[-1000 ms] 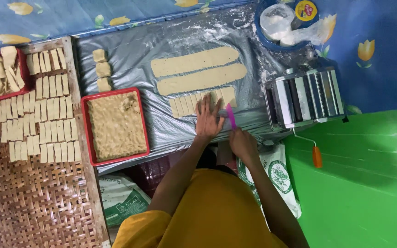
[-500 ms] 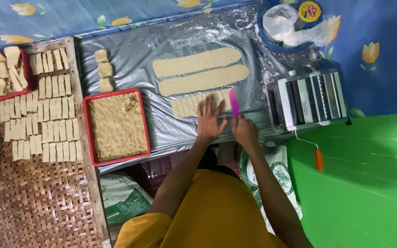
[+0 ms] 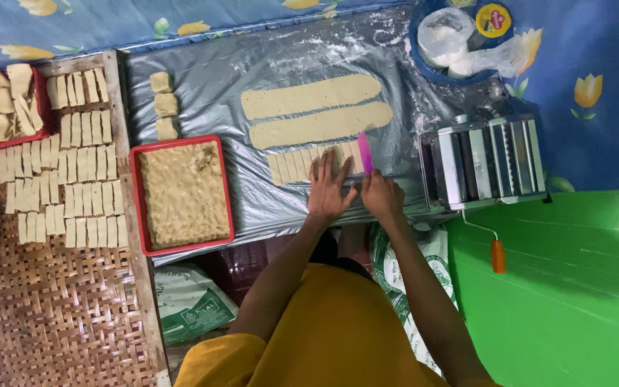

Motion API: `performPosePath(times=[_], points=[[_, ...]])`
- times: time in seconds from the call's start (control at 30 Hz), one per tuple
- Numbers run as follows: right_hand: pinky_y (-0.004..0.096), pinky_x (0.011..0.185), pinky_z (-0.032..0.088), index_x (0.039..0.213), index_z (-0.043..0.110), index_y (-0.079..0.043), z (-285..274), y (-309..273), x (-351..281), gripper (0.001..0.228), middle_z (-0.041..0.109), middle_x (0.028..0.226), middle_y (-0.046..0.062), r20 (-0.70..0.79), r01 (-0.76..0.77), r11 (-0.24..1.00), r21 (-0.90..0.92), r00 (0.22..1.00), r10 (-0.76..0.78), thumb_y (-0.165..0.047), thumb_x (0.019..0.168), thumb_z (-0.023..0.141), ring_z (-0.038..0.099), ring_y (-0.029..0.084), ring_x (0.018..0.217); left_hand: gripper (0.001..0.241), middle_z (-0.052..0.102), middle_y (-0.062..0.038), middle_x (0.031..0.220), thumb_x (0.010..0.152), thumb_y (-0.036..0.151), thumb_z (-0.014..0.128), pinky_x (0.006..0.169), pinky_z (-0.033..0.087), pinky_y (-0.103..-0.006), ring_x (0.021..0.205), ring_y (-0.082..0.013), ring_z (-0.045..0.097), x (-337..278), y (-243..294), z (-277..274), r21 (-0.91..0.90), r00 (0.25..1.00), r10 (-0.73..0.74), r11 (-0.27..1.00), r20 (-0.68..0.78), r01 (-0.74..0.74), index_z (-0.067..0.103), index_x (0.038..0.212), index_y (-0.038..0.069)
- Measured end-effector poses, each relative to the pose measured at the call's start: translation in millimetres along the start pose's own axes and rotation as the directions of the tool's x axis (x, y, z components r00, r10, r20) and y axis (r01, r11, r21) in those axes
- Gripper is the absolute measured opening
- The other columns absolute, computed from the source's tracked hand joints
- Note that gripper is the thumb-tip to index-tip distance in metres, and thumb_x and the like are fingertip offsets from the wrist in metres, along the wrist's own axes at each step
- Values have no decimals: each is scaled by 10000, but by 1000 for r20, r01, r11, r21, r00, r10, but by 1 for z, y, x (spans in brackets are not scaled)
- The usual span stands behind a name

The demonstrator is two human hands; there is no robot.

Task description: Cutting dough into strips and placing filling on them to prepare snacks.

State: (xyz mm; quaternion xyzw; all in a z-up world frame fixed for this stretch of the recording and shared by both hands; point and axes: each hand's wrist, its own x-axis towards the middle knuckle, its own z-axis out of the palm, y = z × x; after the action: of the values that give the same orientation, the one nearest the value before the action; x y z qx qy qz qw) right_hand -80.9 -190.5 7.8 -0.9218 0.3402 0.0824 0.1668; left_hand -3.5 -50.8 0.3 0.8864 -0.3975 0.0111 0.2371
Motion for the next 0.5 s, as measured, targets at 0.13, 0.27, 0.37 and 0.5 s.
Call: performPosePath(times=[0.13, 0.27, 0.37, 0.5], points=[[624, 755, 578, 1041, 660, -33, -24, -10, -13, 429, 740, 874, 262, -17, 46, 995, 86, 999, -45, -332, 1043, 353, 742, 491, 827, 687, 343, -253, 1577, 891, 532, 524, 1216, 190, -602, 1519, -388, 279, 0, -2, 5, 9, 1000, 15, 1000, -12, -15, 477, 1514, 245], [613, 749, 581, 1022, 657, -35, -23, -12, -13, 430, 741, 860, 255, -17, 51, 997, 53, 999, -50, -340, 1056, 355, 748, 475, 819, 696, 335, -252, 1582, 892, 538, 513, 1218, 184, -602, 1525, -386, 269, 0, -2, 5, 0, 1000, 14, 1000, -13, -14, 459, 1524, 250], [620, 763, 575, 1021, 649, -38, -18, -9, -8, 447, 744, 871, 254, 11, 43, 998, 47, 999, -43, -364, 1054, 344, 748, 475, 838, 699, 335, -256, 1583, 897, 539, 511, 1218, 183, -603, 1526, -386, 268, 0, -2, 4, -3, 1000, 15, 1000, -13, -15, 452, 1529, 248], [637, 821, 552, 1069, 644, -6, -31, -15, -8, 467, 740, 945, 296, 86, 33, 996, 79, 995, -40, -349, 1045, 329, 730, 514, 923, 705, 342, -257, 1580, 887, 539, 518, 1215, 190, -594, 1523, -387, 273, 0, -3, 7, -1, 999, 23, 1000, -36, -23, 461, 1524, 242]])
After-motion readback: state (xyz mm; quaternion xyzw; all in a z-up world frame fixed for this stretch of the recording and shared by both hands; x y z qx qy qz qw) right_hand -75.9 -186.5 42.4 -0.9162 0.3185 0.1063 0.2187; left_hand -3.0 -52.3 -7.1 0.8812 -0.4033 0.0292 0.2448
